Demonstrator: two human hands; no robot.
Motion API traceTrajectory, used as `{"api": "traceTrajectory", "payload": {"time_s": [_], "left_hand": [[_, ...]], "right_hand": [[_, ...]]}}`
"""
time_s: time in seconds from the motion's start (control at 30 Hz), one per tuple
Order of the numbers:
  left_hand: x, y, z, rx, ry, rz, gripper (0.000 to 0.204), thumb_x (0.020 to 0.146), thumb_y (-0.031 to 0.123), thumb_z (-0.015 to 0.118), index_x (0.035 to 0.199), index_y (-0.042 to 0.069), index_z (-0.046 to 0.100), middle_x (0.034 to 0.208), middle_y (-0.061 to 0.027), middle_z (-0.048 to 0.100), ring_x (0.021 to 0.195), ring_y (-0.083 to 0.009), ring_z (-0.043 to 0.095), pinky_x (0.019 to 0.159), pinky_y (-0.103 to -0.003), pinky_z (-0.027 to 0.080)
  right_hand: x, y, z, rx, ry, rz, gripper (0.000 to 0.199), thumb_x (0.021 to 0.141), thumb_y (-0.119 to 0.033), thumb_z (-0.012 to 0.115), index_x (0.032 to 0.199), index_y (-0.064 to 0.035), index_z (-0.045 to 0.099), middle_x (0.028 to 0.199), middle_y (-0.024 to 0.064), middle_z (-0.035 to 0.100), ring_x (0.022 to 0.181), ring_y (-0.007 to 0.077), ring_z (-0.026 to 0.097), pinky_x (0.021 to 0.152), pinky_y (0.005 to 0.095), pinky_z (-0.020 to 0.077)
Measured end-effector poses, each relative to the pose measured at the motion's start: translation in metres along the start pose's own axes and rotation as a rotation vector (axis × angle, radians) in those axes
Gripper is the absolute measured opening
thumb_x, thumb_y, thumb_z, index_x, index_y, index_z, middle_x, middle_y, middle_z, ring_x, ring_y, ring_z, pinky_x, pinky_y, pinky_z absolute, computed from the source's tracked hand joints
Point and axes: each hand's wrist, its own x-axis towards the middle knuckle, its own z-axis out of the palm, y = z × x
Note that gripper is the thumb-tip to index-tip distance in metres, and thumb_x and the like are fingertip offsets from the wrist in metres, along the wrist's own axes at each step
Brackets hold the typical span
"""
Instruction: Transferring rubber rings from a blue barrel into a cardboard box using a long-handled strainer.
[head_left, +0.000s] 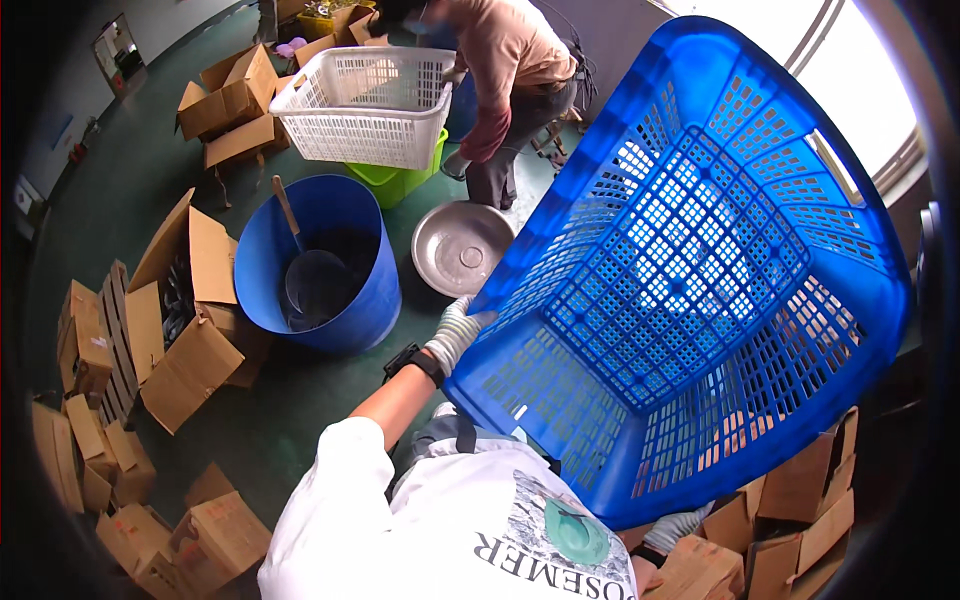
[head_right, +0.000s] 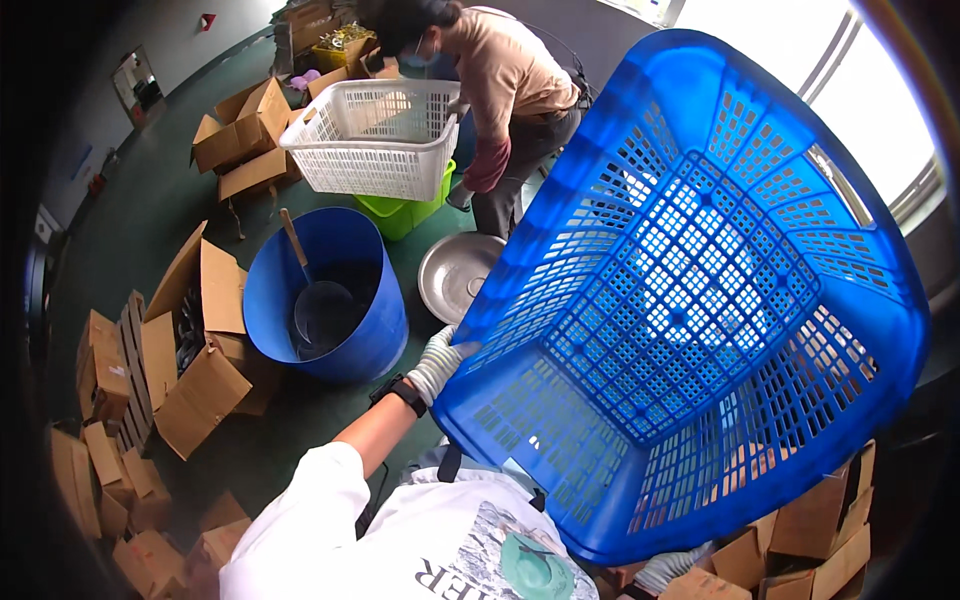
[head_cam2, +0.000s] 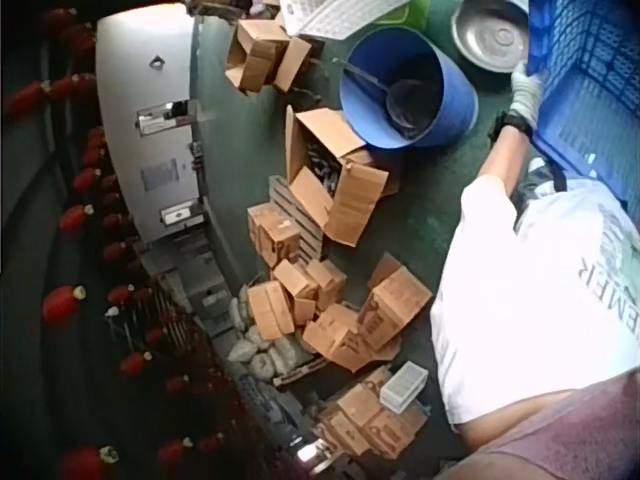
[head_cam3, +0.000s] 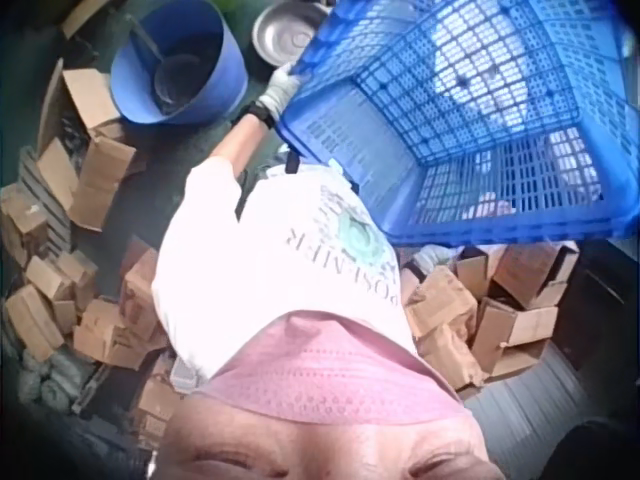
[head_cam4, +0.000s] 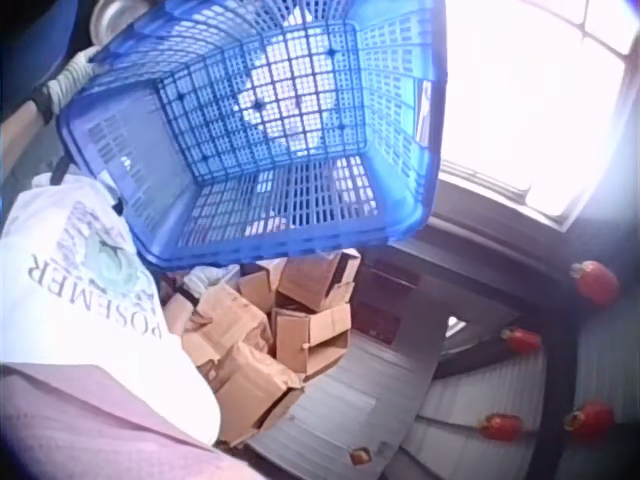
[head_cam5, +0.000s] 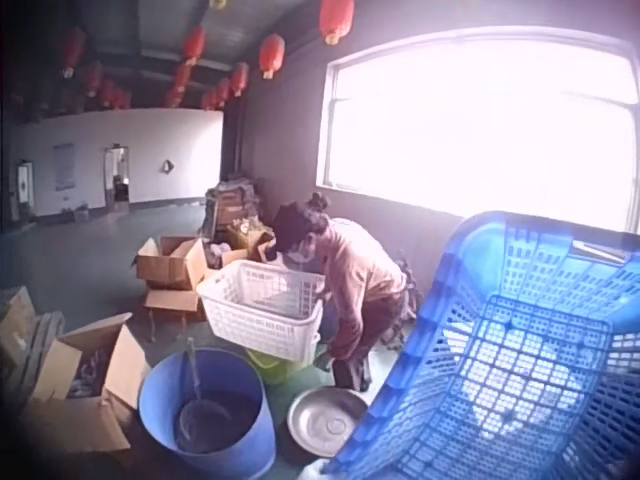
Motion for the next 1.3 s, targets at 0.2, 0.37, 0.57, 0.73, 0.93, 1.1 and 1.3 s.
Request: {"api": "traceTrajectory", "payload": {"time_s": [0.2,0.37,0.57,0.73,0.93,1.1,1.3], "left_hand": [[-0.025,-0.005,-0.015,-0.012,0.025,-0.023,0.042,0.080,0.002,0.071,0.120,0.002,0.060,0.105,-0.0059,0.066,0.092,-0.0160,0.063,0.085,-0.031,0.051],[-0.043,0.002,-0.034,-0.043,-0.013,0.017,0.032,0.079,0.009,0.073,0.107,0.004,0.059,0.097,-0.0059,0.066,0.082,-0.0147,0.062,0.077,-0.031,0.053],[-0.050,-0.025,-0.072,-0.045,-0.038,0.102,0.035,0.080,0.012,0.073,0.111,0.004,0.059,0.098,-0.0065,0.066,0.084,-0.0155,0.061,0.080,-0.032,0.052],[-0.070,-0.022,-0.076,-0.063,-0.092,0.102,0.036,0.082,0.013,0.070,0.114,0.003,0.059,0.103,-0.0086,0.065,0.089,-0.0192,0.062,0.083,-0.035,0.051],[-0.079,-0.036,-0.081,0.018,-0.073,0.101,0.039,0.083,0.011,0.067,0.120,0.003,0.056,0.108,-0.0105,0.065,0.094,-0.0226,0.063,0.088,-0.037,0.052],[-0.078,-0.038,-0.094,-0.005,-0.061,0.115,0.035,0.083,0.013,0.069,0.114,0.003,0.059,0.103,-0.0098,0.066,0.090,-0.0204,0.063,0.082,-0.035,0.052],[-0.094,-0.038,-0.107,0.057,-0.036,0.103,0.034,0.083,0.014,0.070,0.113,0.002,0.059,0.101,-0.0097,0.067,0.089,-0.0196,0.063,0.082,-0.035,0.051]], "right_hand": [[-0.026,0.004,0.012,0.054,0.088,0.031,0.052,0.096,-0.044,0.045,0.131,-0.0064,0.052,0.125,0.0052,0.056,0.113,0.0231,0.052,0.102,0.0391,0.0392],[-0.056,0.011,0.005,-0.054,0.048,-0.169,0.044,0.098,-0.039,0.044,0.127,-0.0079,0.055,0.122,0.0028,0.058,0.110,0.0195,0.053,0.099,0.0364,0.0409],[-0.093,0.012,0.038,0.112,-0.030,-0.176,0.044,0.099,-0.038,0.044,0.123,-0.0047,0.057,0.118,0.0039,0.062,0.108,0.0205,0.056,0.101,0.0371,0.0404],[-0.110,0.020,0.015,0.236,-0.110,-0.131,0.051,0.097,-0.041,0.046,0.131,-0.0032,0.053,0.130,0.0081,0.057,0.115,0.0245,0.054,0.105,0.0402,0.0385],[-0.128,0.002,0.016,0.289,-0.225,-0.049,0.053,0.096,-0.044,0.049,0.129,-0.0032,0.055,0.127,0.0077,0.060,0.112,0.0236,0.057,0.104,0.0385,0.0402],[-0.150,0.008,0.028,0.237,-0.146,-0.124,0.044,0.096,-0.040,0.048,0.120,-0.0046,0.060,0.118,0.0054,0.063,0.105,0.0196,0.059,0.099,0.0360,0.0435],[-0.157,0.013,0.016,0.225,-0.153,-0.085,0.049,0.096,-0.043,0.047,0.124,-0.0043,0.058,0.122,0.0074,0.062,0.108,0.0219,0.058,0.100,0.0376,0.0433]]}}
